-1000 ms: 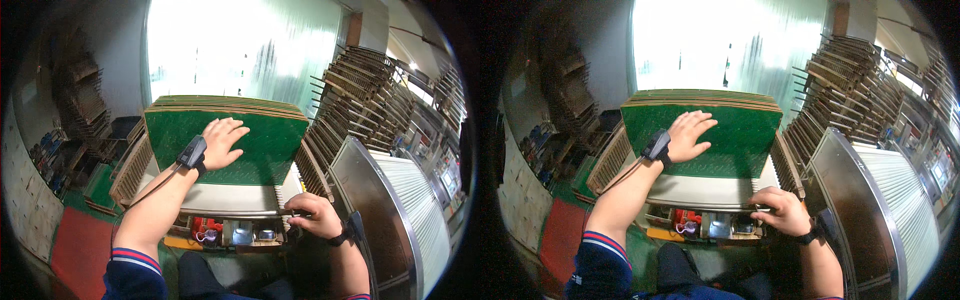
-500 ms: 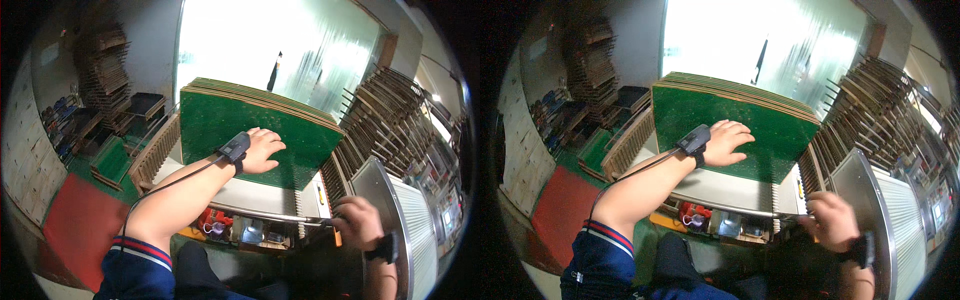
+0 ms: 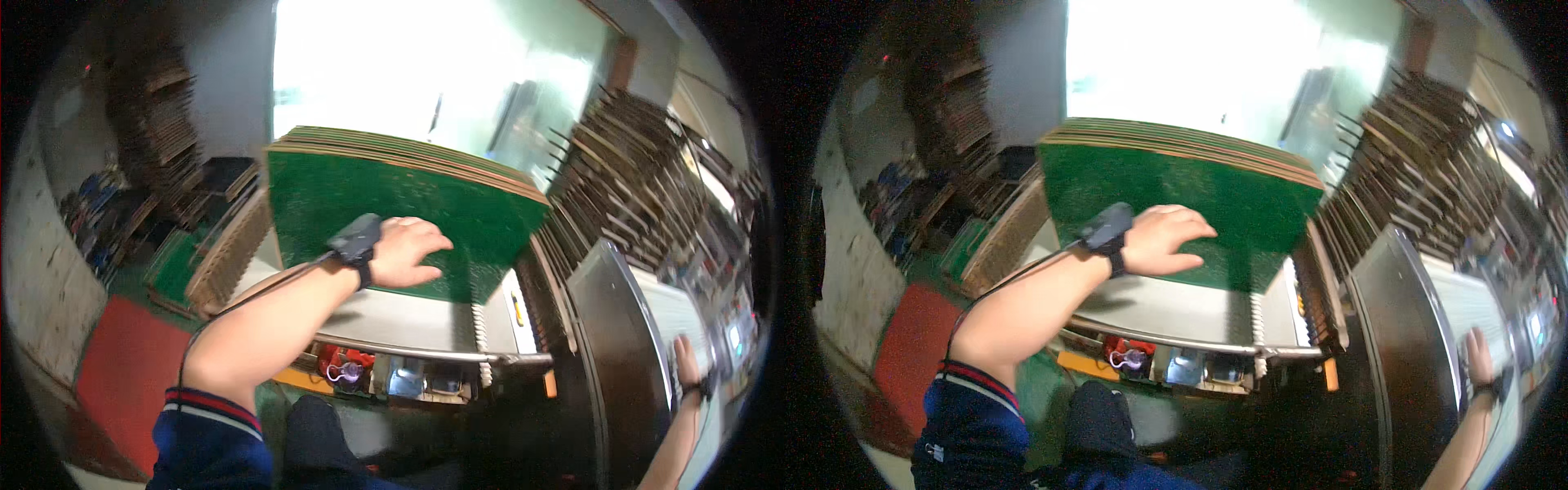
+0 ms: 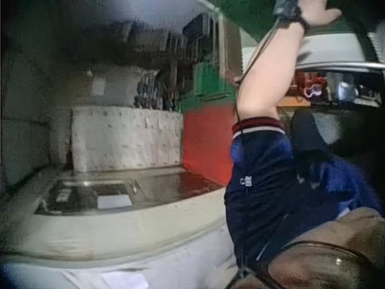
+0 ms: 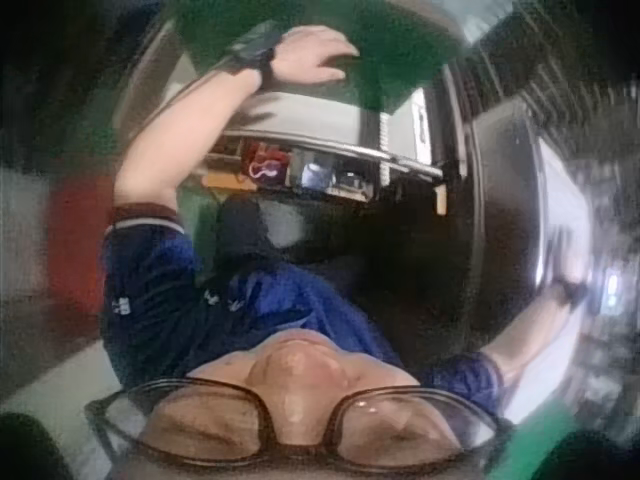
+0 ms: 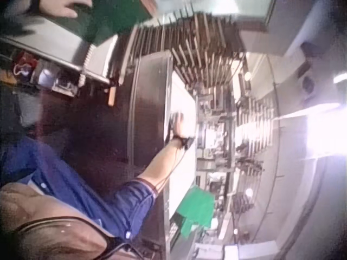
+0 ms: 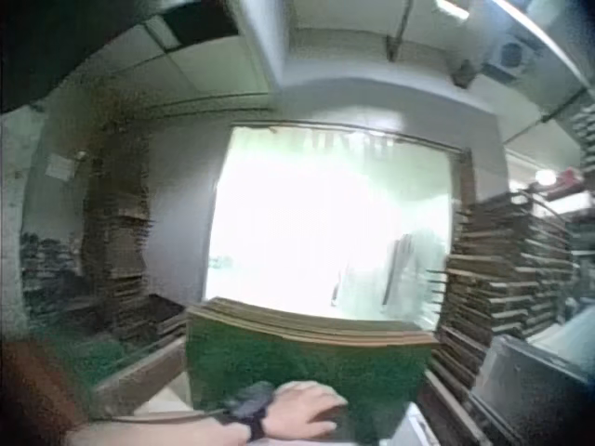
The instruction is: Manually picking up large printed circuit boards (PCBs) and placing them into a vertical slotted drying or storage rack.
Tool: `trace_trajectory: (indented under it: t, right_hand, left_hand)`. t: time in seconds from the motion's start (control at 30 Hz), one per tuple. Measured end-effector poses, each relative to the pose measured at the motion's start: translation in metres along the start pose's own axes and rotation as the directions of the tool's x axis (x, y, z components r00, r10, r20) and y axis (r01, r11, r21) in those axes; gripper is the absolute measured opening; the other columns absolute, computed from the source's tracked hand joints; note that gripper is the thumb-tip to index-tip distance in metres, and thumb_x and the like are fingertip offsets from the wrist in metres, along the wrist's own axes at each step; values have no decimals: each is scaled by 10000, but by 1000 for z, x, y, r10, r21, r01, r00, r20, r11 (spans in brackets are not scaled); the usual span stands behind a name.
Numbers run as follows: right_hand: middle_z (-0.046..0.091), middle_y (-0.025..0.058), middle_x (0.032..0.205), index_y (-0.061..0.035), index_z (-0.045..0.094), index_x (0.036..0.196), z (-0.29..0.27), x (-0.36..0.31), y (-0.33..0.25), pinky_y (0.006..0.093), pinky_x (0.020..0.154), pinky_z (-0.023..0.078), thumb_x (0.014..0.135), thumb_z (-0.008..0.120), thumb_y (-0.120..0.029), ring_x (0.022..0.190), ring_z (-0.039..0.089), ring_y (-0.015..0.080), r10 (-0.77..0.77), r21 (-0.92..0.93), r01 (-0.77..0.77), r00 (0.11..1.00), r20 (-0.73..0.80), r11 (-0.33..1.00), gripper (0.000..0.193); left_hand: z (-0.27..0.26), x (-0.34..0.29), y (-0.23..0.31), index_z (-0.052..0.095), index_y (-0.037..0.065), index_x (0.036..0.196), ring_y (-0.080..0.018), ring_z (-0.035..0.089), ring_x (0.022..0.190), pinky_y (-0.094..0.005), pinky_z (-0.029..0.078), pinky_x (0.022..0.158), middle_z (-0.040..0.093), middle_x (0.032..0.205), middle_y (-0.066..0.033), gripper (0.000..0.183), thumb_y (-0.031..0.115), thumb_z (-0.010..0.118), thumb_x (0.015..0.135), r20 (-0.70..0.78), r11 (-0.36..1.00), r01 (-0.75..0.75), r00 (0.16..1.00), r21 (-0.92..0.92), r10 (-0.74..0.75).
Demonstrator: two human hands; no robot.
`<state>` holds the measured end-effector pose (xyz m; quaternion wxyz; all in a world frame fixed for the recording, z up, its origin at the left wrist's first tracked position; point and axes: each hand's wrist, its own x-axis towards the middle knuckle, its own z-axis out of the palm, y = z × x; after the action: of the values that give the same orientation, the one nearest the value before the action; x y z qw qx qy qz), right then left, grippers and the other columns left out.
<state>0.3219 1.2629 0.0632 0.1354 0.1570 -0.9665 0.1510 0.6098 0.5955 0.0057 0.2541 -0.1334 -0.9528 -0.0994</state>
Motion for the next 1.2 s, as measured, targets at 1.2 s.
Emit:
trace_trajectory:
  t: [1.2]
  right_hand:
    - [596,213,1154,-55,613,1156,3,-21,-131,429,971,431,964,447,-332,1114,551,375,-200,-207,222,972,121,953,375]
  left_hand:
    - [1,77,126,415,57,1415,-291,382,1359,-397,294,1124,426,1449,-179,576,396,523,962,457,704,142,843,-696,282]
